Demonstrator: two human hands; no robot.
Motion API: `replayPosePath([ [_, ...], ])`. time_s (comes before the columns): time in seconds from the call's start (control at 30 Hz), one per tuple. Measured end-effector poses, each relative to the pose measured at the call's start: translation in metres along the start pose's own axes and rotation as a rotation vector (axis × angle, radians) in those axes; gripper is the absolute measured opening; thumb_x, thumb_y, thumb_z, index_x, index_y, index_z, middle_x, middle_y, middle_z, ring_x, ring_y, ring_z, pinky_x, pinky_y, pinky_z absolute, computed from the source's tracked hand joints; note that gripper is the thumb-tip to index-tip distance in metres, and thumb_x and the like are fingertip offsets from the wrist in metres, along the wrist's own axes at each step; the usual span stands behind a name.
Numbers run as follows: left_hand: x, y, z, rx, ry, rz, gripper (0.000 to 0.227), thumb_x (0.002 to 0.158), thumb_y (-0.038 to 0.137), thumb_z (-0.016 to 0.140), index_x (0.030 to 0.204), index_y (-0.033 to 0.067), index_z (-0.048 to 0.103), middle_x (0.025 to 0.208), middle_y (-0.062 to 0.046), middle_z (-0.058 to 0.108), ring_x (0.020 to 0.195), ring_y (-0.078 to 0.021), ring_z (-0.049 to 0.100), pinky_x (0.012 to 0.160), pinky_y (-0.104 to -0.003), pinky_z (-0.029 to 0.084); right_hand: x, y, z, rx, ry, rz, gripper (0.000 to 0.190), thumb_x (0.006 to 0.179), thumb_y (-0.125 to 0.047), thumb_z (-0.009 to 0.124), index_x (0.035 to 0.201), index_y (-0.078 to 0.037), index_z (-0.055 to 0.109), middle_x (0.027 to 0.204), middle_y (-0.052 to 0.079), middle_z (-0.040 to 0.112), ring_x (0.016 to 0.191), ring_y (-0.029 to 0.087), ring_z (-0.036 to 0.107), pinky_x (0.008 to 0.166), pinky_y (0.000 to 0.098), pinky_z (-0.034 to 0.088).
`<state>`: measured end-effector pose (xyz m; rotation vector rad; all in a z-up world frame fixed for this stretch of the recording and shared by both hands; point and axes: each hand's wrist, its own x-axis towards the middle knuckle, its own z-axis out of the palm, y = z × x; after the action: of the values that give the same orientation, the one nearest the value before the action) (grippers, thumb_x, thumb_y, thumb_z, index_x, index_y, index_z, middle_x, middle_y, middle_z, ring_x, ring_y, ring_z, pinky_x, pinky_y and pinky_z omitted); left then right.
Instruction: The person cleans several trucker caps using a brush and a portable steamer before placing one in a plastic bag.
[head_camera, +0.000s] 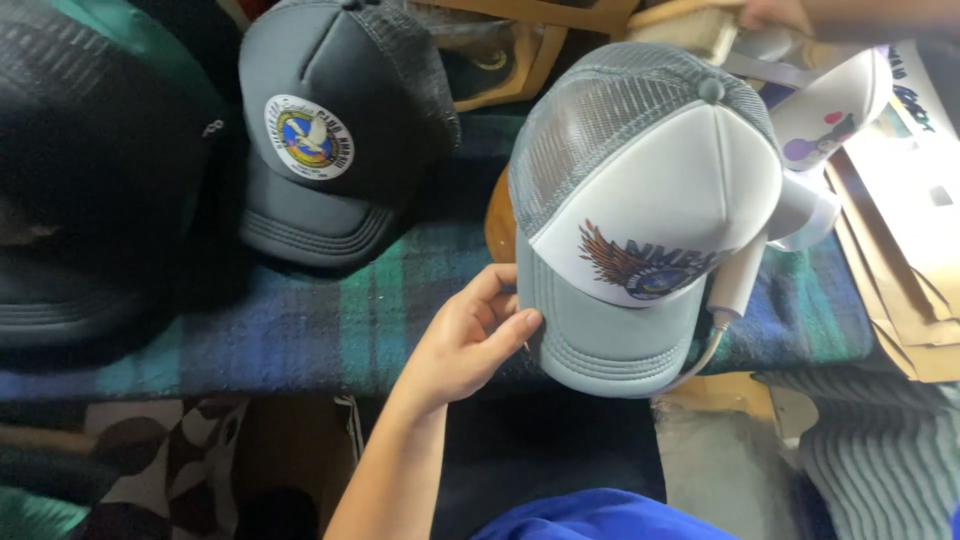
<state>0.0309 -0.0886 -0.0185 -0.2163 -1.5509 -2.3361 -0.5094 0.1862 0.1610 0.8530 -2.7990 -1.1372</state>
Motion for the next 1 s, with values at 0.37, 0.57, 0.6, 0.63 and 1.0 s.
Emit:
replayPosePath([
  [0.37, -0.004, 0.004, -0.001, -0.056, -0.056, -0.05, 0.036, 0.103, 0.022, 0.061, 0.132, 0.0018, 0.053, 0.105, -0.005, 0.071, 0.094, -0.01, 0.067, 0.082, -0.026, 0.057, -0.164, -0.151, -0.119, -0.746, -0.099, -0.106, 0.033, 0.085, -0.058, 0.052, 0.087, -0.035, 0.076, 0.084, -0.014, 0.074, 0.078, 0.006, 0.072, 0.072, 0.0236, 0.053],
  [0.57, -0.004, 0.007, 0.0, -0.025, -0.048, -0.065, 0.038, 0.102, 0.024, 0.061, 0.133, 0.0016, 0.053, 0.109, -0.006, 0.07, 0.096, -0.0113, 0.067, 0.083, -0.027, 0.057, -0.28, -0.198, -0.195, -0.921, -0.363, -0.287, 0.025, 0.09, -0.024, 0.053, 0.07, -0.037, 0.06, 0.071, -0.02, 0.055, 0.065, 0.001, 0.054, 0.053, 0.02, 0.035],
  [0.6, -0.004, 0.007, -0.001, -0.01, -0.05, -0.059, 0.039, 0.102, 0.024, 0.061, 0.133, 0.0018, 0.053, 0.118, -0.009, 0.07, 0.105, -0.015, 0.07, 0.09, -0.029, 0.059, -0.286, -0.202, -0.192, -1.068, -0.443, -0.431, 0.028, 0.092, -0.021, 0.049, 0.069, -0.035, 0.054, 0.071, -0.017, 0.044, 0.065, 0.004, 0.044, 0.052, 0.024, 0.028],
  [0.63, -0.003, 0.006, -0.001, -0.011, -0.051, -0.06, 0.039, 0.102, 0.024, 0.061, 0.133, 0.0018, 0.053, 0.118, -0.009, 0.07, 0.105, -0.015, 0.07, 0.09, -0.029, 0.059, -0.274, -0.195, -0.177, -1.069, -0.444, -0.431, 0.028, 0.092, -0.021, 0.049, 0.069, -0.035, 0.054, 0.071, -0.017, 0.044, 0.065, 0.004, 0.044, 0.052, 0.024, 0.028],
  [1.0, -0.003, 0.011, 0.0, -0.013, -0.043, -0.069, 0.038, 0.103, 0.022, 0.06, 0.133, 0.0004, 0.053, 0.112, -0.007, 0.07, 0.099, -0.0119, 0.069, 0.085, -0.027, 0.058, -0.237, -0.177, -0.224, -0.608, -0.537, -0.535, 0.021, 0.082, -0.077, 0.058, 0.098, -0.082, 0.071, 0.065, -0.028, 0.069, 0.071, -0.001, 0.061, 0.07, 0.0165, 0.053],
])
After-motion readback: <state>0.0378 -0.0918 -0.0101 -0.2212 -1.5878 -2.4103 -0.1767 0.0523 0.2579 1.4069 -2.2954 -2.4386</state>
